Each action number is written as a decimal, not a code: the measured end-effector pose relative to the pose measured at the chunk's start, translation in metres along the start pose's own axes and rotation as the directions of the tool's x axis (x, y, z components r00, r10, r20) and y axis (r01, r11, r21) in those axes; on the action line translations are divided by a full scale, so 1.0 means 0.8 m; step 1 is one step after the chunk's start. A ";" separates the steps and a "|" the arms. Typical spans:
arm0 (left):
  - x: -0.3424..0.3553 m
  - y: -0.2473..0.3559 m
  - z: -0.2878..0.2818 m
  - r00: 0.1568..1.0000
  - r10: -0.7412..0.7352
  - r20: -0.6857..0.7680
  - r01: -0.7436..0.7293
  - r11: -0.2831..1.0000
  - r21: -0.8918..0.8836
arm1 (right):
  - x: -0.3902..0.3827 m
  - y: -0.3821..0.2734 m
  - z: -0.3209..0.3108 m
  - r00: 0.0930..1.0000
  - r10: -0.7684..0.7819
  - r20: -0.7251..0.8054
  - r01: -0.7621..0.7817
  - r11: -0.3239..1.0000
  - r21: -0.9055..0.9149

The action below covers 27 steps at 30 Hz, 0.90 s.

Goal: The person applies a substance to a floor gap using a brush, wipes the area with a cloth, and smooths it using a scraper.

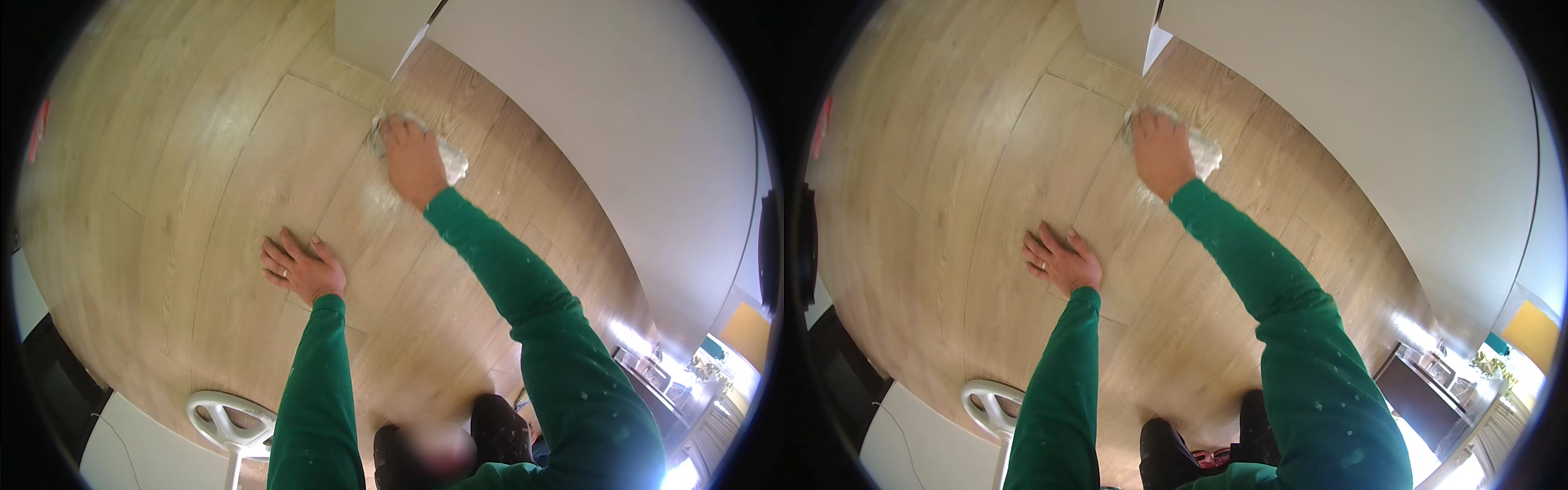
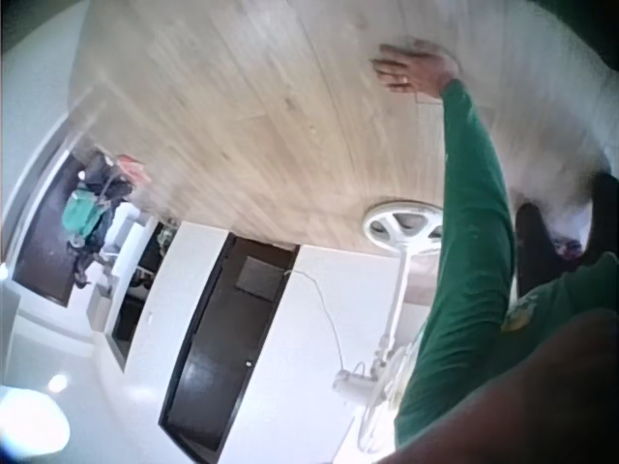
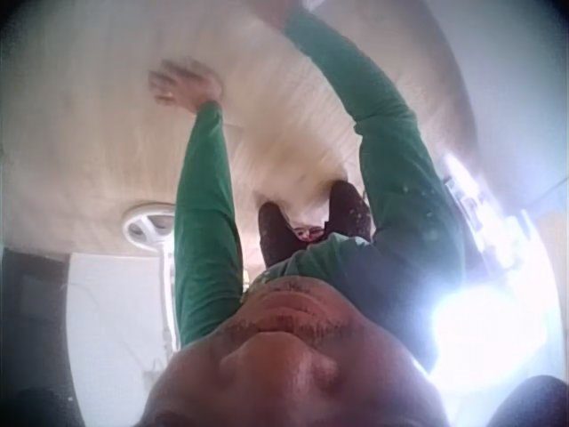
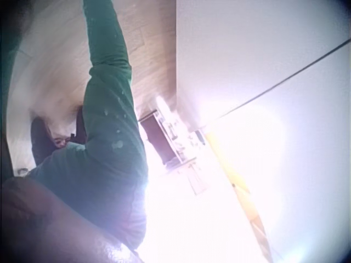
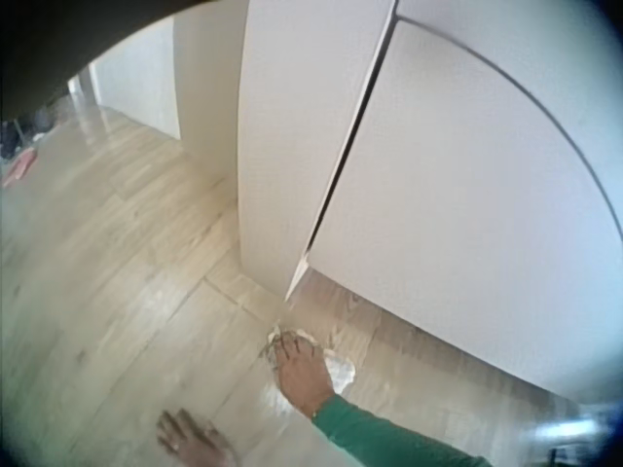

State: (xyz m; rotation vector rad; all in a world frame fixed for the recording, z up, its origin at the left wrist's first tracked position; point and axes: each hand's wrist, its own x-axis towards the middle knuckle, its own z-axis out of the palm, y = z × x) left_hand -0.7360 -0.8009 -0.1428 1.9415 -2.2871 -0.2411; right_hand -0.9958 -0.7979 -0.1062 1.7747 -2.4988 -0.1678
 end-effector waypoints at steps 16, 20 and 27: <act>-0.003 0.003 -0.002 0.999 -0.004 0.038 0.004 1.000 -0.008 | 0.034 0.041 -0.008 0.996 0.082 0.022 -0.083 0.994 0.068; -0.001 -0.001 -0.008 0.999 -0.014 0.047 0.014 1.000 -0.014 | 0.001 0.009 0.009 0.995 -0.073 -0.074 0.080 0.992 0.097; 0.000 0.001 -0.004 0.998 -0.016 0.066 0.017 1.000 -0.016 | 0.012 0.024 -0.004 0.999 -0.045 0.032 0.044 0.999 0.004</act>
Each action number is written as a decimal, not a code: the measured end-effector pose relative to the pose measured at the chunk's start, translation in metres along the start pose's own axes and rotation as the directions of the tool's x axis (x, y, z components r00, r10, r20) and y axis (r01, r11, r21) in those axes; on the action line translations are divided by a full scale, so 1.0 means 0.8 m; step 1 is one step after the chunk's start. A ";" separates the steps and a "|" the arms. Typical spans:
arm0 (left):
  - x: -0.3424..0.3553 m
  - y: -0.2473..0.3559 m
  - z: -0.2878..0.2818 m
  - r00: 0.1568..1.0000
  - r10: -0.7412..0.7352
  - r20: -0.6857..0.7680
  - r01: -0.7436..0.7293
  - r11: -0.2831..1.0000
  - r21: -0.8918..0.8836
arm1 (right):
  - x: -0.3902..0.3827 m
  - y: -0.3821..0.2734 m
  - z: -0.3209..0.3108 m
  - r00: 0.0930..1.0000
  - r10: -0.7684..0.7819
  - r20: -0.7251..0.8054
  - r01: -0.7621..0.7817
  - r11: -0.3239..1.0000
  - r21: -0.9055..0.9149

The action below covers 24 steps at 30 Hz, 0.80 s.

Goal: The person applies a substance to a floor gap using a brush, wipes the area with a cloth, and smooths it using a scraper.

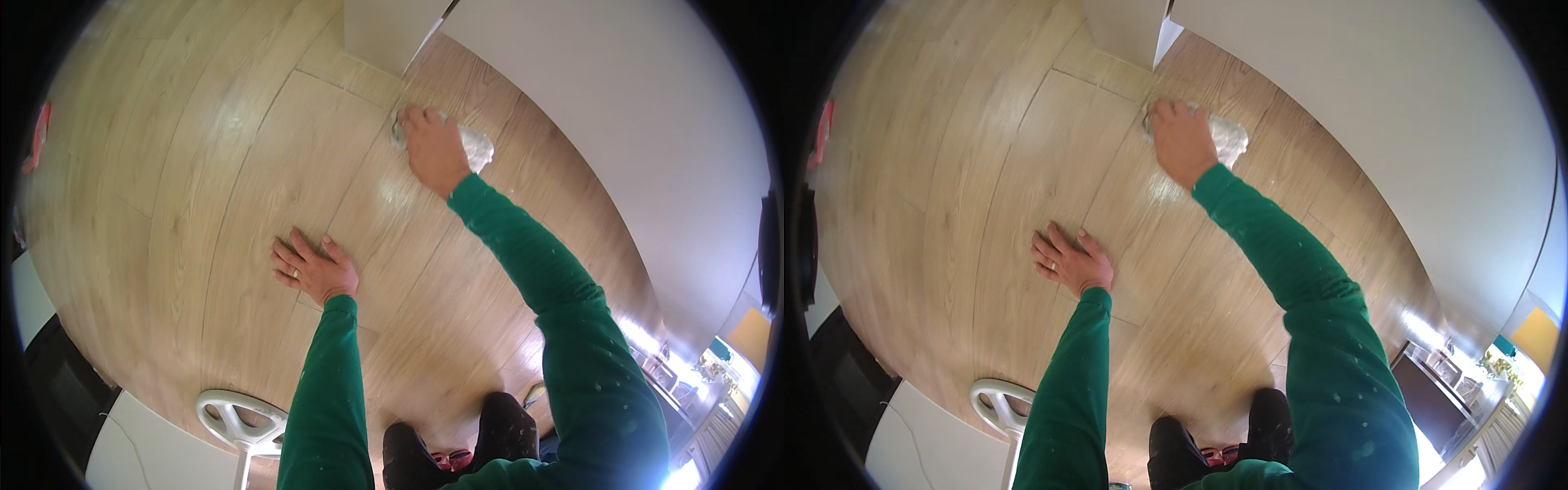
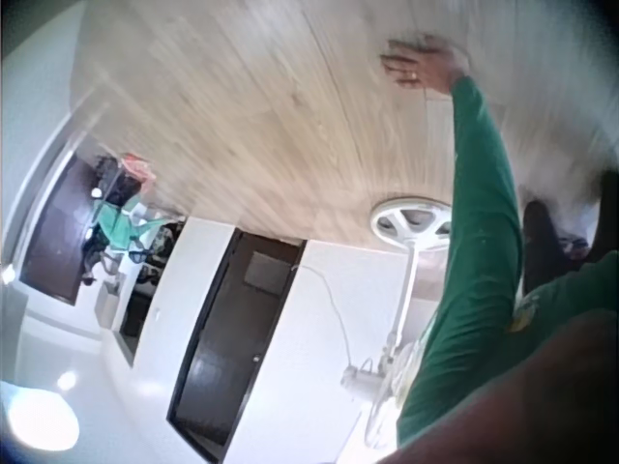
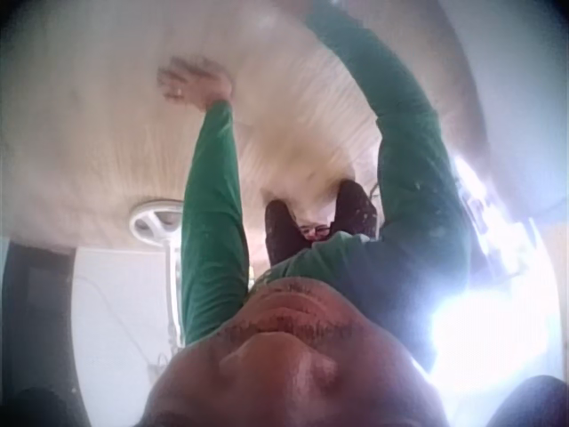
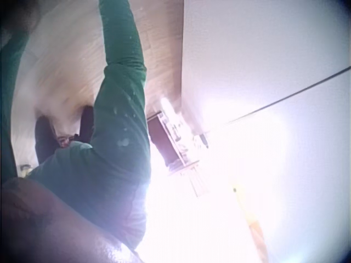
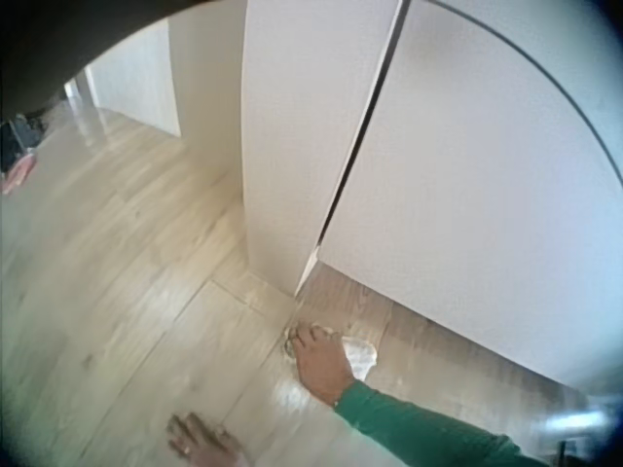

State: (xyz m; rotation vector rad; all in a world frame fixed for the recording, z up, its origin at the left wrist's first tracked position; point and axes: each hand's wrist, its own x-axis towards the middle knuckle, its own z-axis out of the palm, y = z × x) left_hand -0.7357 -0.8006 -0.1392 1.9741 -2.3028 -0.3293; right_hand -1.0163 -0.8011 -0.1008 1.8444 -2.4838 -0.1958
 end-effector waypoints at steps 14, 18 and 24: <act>0.001 0.000 0.004 1.000 0.017 -0.018 -0.017 1.000 0.008 | 0.027 0.031 -0.006 0.998 0.059 0.023 -0.061 0.995 0.075; 0.002 0.003 0.003 1.000 0.004 -0.009 -0.004 1.000 -0.006 | -0.015 -0.019 -0.005 1.000 -0.013 0.013 0.012 0.994 0.105; 0.001 -0.009 0.006 0.999 0.014 -0.036 -0.013 1.000 0.024 | -0.081 -0.034 -0.072 0.997 -0.064 -0.034 0.073 0.895 0.440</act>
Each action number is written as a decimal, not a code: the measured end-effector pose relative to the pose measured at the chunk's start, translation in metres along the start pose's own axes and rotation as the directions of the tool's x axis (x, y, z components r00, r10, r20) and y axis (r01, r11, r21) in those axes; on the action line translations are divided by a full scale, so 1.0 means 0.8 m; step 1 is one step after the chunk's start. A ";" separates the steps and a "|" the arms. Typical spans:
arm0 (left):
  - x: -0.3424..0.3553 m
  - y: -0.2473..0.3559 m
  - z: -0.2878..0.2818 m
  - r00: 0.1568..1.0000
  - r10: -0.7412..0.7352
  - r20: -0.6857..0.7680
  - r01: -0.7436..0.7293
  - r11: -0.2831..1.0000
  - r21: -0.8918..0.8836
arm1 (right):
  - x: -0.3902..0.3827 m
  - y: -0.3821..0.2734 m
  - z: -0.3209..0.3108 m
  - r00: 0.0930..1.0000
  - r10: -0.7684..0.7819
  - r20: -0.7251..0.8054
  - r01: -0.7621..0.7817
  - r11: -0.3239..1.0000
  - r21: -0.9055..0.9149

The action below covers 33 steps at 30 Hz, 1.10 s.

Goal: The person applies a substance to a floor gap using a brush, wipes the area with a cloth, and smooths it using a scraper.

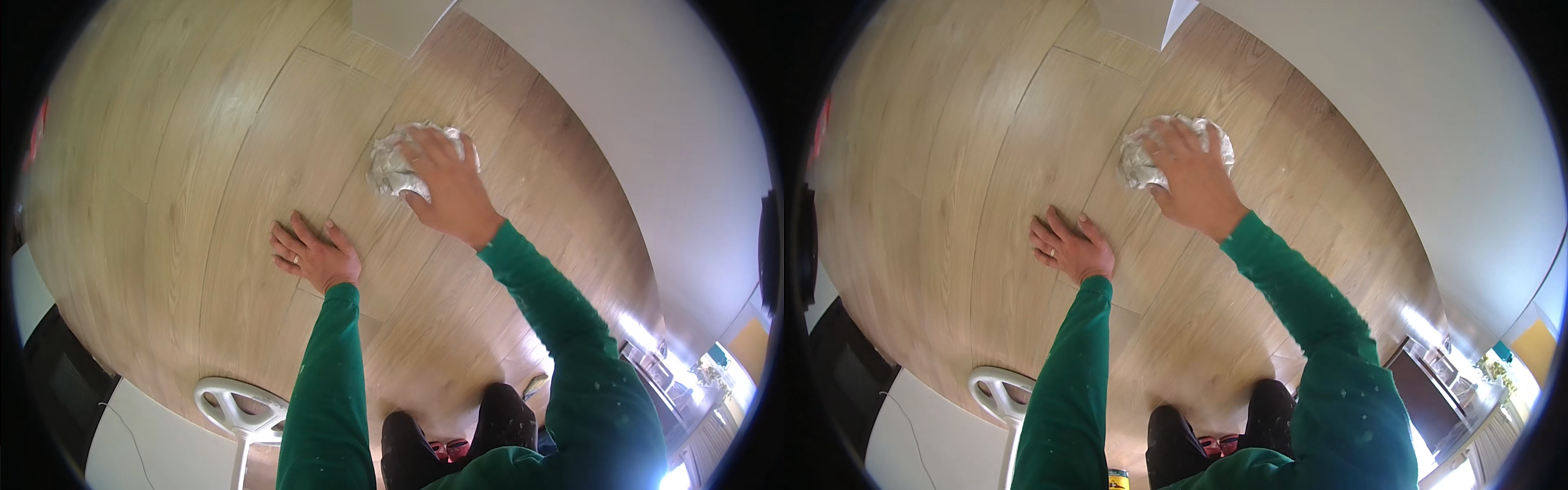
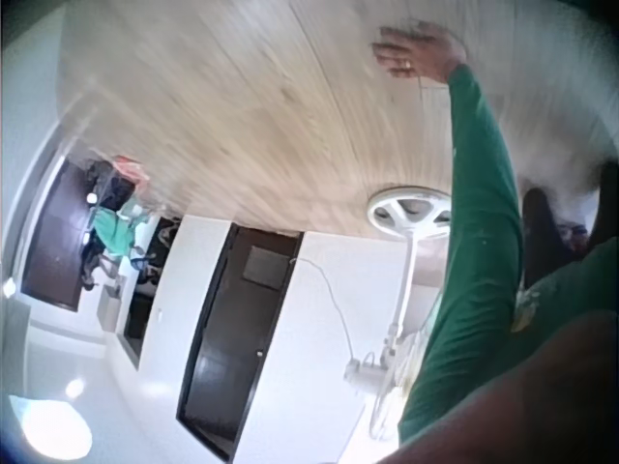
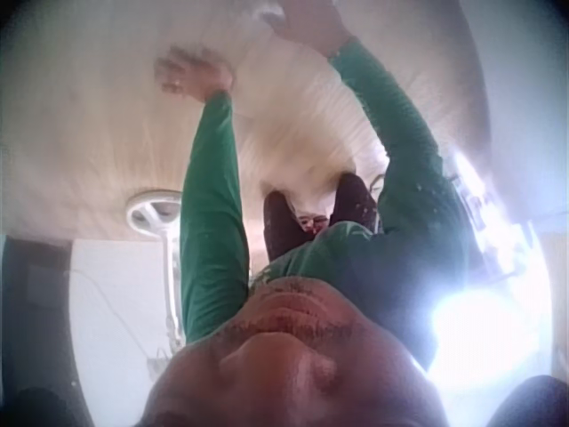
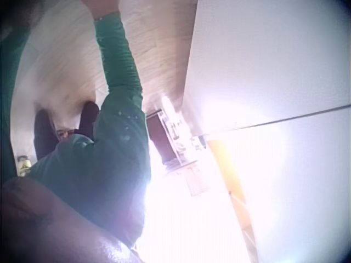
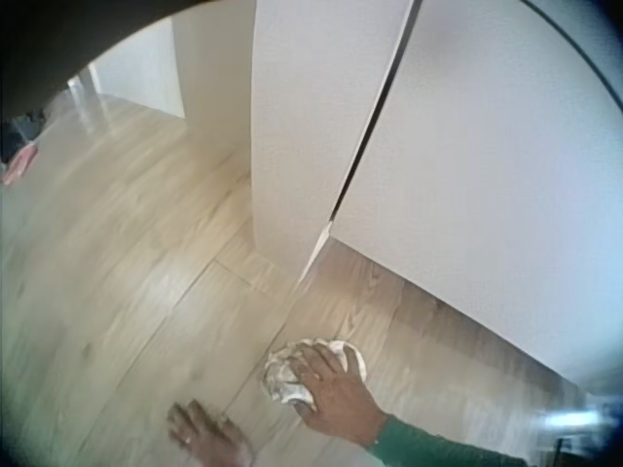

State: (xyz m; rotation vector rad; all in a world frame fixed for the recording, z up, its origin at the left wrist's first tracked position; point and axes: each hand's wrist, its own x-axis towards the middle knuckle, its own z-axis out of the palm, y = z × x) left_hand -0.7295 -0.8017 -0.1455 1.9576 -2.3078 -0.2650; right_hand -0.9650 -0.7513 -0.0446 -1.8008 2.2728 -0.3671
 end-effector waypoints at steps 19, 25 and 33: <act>-0.003 0.008 0.003 1.000 0.017 0.009 -0.016 1.000 -0.016 | 0.058 0.139 0.064 0.824 0.523 -0.217 -0.501 0.852 0.151; 0.002 0.003 0.000 1.000 -0.017 0.022 0.017 1.000 -0.006 | -0.015 -0.012 0.101 0.991 0.134 -0.011 -0.134 0.986 -0.102; -0.001 0.013 0.003 1.000 0.018 0.010 -0.018 1.000 -0.010 | 0.040 0.082 0.049 0.986 0.153 -0.070 -0.165 0.959 -0.232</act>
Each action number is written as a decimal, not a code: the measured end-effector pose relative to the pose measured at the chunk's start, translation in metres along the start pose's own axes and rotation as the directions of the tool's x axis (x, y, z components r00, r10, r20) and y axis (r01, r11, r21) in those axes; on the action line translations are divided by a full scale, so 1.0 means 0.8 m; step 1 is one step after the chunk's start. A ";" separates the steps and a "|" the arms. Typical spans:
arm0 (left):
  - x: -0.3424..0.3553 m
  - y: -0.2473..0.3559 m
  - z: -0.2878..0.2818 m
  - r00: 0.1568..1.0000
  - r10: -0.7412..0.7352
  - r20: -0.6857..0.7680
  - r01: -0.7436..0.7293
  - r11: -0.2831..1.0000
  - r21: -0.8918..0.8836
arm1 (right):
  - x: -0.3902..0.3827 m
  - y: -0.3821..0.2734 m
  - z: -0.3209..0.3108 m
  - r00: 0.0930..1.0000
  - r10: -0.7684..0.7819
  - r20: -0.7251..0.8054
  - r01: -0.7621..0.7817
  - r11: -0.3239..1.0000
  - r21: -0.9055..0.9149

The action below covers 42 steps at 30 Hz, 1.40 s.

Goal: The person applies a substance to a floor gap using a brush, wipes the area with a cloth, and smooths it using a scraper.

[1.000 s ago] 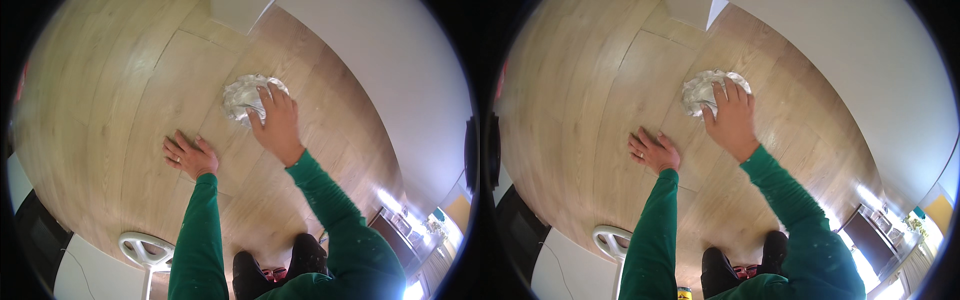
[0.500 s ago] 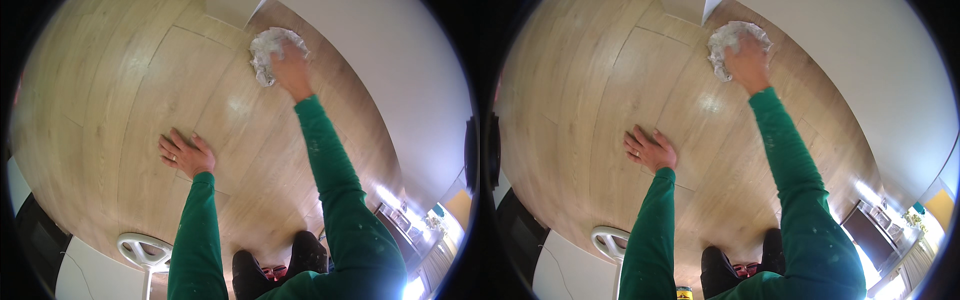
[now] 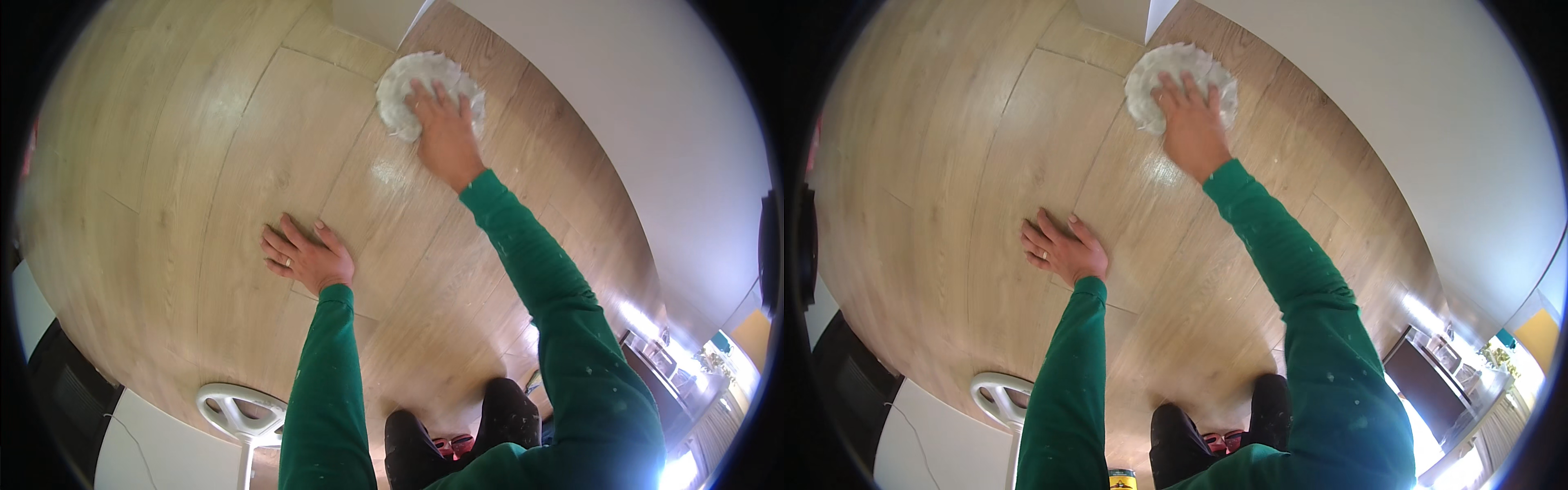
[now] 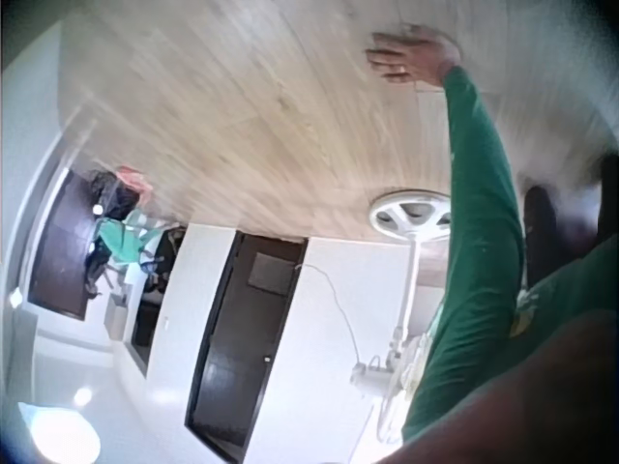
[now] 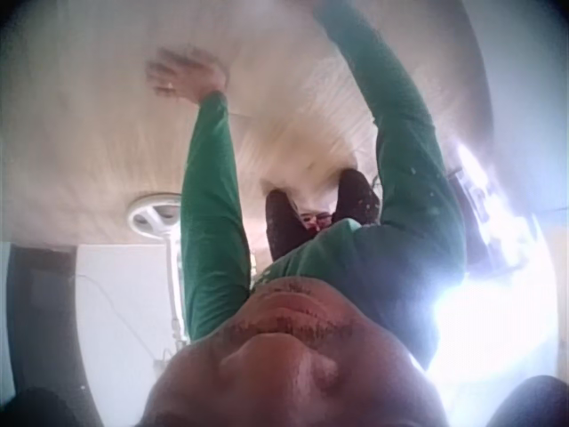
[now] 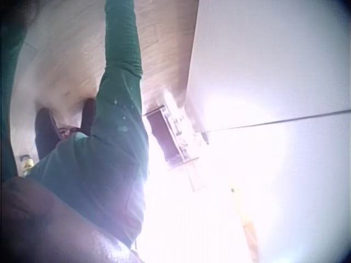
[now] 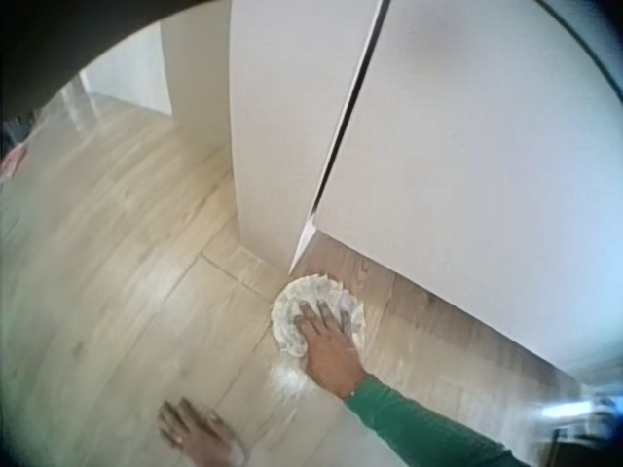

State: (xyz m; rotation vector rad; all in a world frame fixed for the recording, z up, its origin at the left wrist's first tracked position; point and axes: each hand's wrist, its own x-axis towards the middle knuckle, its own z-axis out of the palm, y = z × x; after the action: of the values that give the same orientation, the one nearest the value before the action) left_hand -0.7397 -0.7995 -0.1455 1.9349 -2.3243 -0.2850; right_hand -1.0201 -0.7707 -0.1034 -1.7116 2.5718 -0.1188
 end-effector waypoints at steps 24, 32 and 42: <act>-0.002 -0.013 0.002 1.000 -0.015 -0.021 0.015 1.000 0.019 | -0.021 -0.061 0.020 0.998 -0.061 -0.033 0.056 0.989 -0.134; -0.002 -0.011 0.002 0.999 -0.022 0.024 0.022 1.000 0.010 | -0.015 -0.065 0.033 0.996 -0.093 0.007 0.093 0.984 -0.152; -0.003 -0.010 -0.002 1.000 -0.019 0.019 0.019 0.999 0.026 | 0.007 -0.054 0.021 0.996 -0.059 -0.062 0.044 0.975 -0.220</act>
State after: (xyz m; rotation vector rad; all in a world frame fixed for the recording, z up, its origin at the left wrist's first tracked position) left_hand -0.7315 -0.7987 -0.1457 1.9753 -2.3338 -0.2777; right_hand -0.9815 -0.7930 -0.1165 -1.8772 2.6776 0.1102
